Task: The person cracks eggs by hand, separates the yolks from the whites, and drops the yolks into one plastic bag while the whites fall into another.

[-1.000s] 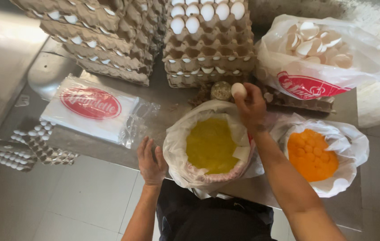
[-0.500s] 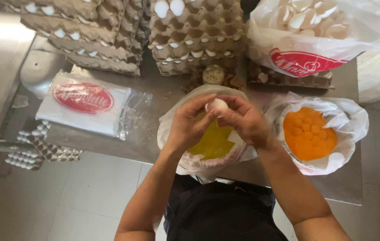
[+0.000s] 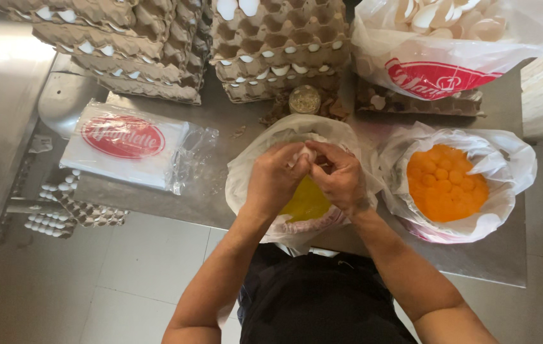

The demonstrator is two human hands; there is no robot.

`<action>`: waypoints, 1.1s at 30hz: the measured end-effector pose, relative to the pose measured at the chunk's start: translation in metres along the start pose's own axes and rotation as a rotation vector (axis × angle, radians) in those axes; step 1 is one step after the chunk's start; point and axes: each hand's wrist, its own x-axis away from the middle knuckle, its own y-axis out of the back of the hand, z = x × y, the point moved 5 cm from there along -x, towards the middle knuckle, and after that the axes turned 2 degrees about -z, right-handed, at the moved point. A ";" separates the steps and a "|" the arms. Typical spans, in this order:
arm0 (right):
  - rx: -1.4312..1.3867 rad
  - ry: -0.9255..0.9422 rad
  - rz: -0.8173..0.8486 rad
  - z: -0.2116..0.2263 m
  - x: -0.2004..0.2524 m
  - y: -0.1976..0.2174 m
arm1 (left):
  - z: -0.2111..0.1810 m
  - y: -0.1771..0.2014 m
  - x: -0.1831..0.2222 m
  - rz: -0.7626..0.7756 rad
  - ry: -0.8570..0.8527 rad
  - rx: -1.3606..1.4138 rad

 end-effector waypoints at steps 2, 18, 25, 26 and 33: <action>-0.014 -0.014 -0.017 -0.001 0.001 0.001 | -0.001 -0.002 0.001 -0.012 -0.037 -0.053; -0.373 -0.115 -0.050 -0.031 0.015 0.019 | 0.038 -0.021 -0.002 -0.095 0.406 0.300; -0.573 -0.106 -0.056 -0.026 0.015 0.022 | 0.072 -0.029 0.004 -0.239 0.458 0.934; -0.569 -0.105 -0.052 -0.026 0.014 0.023 | 0.072 -0.025 0.003 -0.246 0.402 0.917; -0.401 -0.033 -0.020 -0.017 0.016 0.032 | 0.056 -0.014 0.016 0.074 0.379 0.761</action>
